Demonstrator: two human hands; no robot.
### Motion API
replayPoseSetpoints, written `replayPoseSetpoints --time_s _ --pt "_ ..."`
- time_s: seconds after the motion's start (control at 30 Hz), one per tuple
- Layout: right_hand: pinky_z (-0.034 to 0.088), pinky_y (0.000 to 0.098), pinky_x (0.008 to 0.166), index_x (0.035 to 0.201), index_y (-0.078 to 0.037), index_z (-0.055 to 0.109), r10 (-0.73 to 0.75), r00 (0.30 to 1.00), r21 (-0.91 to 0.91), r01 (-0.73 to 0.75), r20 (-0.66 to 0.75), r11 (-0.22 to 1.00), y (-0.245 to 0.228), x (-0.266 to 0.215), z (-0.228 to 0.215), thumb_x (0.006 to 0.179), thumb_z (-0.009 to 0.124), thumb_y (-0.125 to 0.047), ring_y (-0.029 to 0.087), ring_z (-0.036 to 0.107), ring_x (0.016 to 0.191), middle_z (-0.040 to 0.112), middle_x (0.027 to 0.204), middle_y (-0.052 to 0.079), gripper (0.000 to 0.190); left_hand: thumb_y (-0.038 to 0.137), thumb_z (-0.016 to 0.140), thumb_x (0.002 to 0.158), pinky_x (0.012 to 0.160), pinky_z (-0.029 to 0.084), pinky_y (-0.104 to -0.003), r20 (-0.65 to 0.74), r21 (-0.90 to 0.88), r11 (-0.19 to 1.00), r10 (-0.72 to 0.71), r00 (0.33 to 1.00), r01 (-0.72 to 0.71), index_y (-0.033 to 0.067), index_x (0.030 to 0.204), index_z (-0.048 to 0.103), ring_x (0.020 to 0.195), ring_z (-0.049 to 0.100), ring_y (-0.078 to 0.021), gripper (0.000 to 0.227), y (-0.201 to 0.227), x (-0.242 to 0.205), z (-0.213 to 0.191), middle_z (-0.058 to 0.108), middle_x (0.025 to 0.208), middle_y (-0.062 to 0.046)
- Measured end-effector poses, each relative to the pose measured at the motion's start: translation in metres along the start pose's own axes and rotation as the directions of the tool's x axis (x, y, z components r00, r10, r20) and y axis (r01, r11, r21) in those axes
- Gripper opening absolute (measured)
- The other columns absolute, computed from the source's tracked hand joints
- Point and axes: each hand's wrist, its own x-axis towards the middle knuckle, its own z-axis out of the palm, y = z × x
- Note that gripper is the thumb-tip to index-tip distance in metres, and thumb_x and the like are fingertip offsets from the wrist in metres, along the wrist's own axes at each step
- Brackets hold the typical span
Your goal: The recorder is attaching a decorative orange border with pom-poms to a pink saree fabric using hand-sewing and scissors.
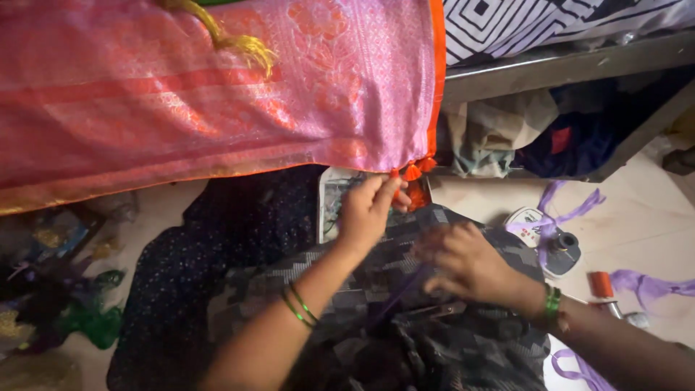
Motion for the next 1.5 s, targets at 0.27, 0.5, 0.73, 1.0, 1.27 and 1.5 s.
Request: replayPoseSetpoints --time_s 0.27,0.5,0.73,1.0,1.27,1.5 --pt "0.05 0.0327 0.07 0.113 -0.004 0.063 0.429 0.864 0.914 -0.08 0.263 -0.399 0.051 0.062 0.055 0.11 0.065 -0.038 0.019 0.062 0.078 0.065 0.091 0.009 0.034 0.022 0.057 0.108 0.07 0.058 -0.027 0.027 -0.173 0.985 -0.023 0.999 0.027 -0.0015 0.106 0.072 0.072 0.069 -0.0106 0.028 0.001 -0.025 0.011 0.071 0.08 -0.006" --pt "0.049 0.0265 0.071 0.105 -0.011 0.067 0.896 0.435 0.994 -0.102 0.088 -0.048 0.003 0.105 0.054 0.102 0.058 -0.018 0.008 0.061 0.081 0.066 0.092 -0.003 0.011 0.029 0.069 0.106 0.083 0.054 -0.025 -0.056 0.166 0.927 0.349 0.935 -0.336 -0.0012 0.117 0.072 0.096 0.07 -0.0133 0.032 0.023 -0.005 -0.016 0.073 0.105 -0.006" --pt "0.055 0.0317 0.076 0.095 -0.002 0.064 0.769 0.619 0.984 -0.04 0.16 -0.172 0.027 0.051 0.081 0.112 0.049 -0.026 0.018 0.067 0.079 0.069 0.083 0.005 0.033 0.022 0.076 0.098 0.052 0.044 -0.024 0.169 -0.301 0.916 -0.224 0.96 0.266 -0.0003 0.106 0.075 0.059 0.057 -0.0118 0.023 0.011 0.016 -0.009 0.064 0.072 -0.005" --pt "0.053 0.0292 0.079 0.111 -0.005 0.073 0.581 0.603 0.302 -0.505 -0.547 0.808 0.01 0.093 -0.029 0.101 0.082 -0.016 0.014 0.067 0.09 0.072 0.101 0.007 0.018 0.013 0.078 0.091 0.095 0.052 -0.028 0.095 -0.375 0.924 -0.044 0.994 0.076 0.001 0.114 0.076 0.102 0.068 -0.0108 0.026 0.002 0.034 -0.01 0.077 0.109 -0.003" --pt "0.055 0.0268 0.077 0.112 -0.005 0.074 0.29 0.776 0.37 -0.079 -0.56 0.926 -0.005 0.275 -0.083 0.095 0.08 -0.01 0.015 0.063 0.097 0.061 0.104 0.006 0.019 0.016 0.074 0.095 0.087 0.053 -0.026 0.009 -0.184 0.983 -0.004 1.0 0.005 0.0012 0.108 0.078 0.093 0.067 -0.0069 0.02 0.012 0.032 -0.006 0.076 0.102 -0.001" --pt "0.046 0.0407 0.088 0.099 -0.006 0.072 0.119 0.731 0.18 0.006 -0.672 0.984 0.024 0.299 -0.054 0.092 0.085 -0.007 0.029 0.058 0.099 0.062 0.098 0.009 0.015 0.015 0.071 0.098 0.073 0.052 -0.026 -0.01 -0.173 0.983 -0.061 0.998 0.058 -0.0037 0.093 0.079 0.077 0.064 -0.0067 0.021 -0.037 0.044 -0.009 0.074 0.085 -0.003"
